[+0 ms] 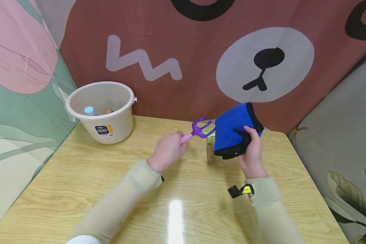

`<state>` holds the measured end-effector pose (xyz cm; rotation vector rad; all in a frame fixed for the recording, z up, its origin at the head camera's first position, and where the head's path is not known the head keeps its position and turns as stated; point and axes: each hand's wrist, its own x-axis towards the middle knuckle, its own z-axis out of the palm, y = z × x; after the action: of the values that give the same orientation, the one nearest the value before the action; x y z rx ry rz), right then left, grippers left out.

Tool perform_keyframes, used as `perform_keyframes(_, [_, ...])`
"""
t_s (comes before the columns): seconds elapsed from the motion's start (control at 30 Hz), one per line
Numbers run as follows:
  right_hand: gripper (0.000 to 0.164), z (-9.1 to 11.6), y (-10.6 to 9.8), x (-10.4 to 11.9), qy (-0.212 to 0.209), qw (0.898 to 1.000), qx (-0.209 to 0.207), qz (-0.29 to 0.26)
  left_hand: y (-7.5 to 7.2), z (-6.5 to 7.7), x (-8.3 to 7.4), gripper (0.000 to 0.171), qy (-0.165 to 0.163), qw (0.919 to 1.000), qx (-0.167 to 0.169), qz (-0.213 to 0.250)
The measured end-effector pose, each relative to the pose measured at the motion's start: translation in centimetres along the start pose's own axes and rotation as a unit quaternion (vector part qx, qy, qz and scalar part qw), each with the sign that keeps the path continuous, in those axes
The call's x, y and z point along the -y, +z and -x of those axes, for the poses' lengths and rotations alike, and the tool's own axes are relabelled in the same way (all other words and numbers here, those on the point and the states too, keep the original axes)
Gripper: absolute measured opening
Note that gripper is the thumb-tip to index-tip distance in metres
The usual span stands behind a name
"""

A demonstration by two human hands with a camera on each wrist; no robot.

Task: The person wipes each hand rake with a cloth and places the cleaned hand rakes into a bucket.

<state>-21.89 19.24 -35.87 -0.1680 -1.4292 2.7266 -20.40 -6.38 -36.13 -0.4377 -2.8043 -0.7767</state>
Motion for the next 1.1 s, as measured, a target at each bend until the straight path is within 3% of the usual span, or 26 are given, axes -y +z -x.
perform_keyframes(0.23, [0.056,0.9,1.4,-0.9,-0.027,0.99,-0.025,0.133,0.2,0.2,-0.5,0.022,0.01,0.9999,-0.001,0.001])
perform_keyframes(0.53, [0.057,1.3,2.4,-2.5,-0.071,0.955,-0.038,0.284,0.3,0.4,-1.3,0.018,0.035,0.9992,-0.014,-0.012])
perform_keyframes(0.73, [0.049,1.1,2.3,-3.4,-0.106,0.932,-0.041,0.343,0.2,0.6,-1.7,0.014,0.041,0.9989,-0.016,-0.018])
perform_keyframes(1.1, [0.047,1.0,2.4,-4.5,-0.168,0.891,-0.007,0.421,0.2,0.6,-2.3,0.015,0.053,0.9983,-0.015,-0.017])
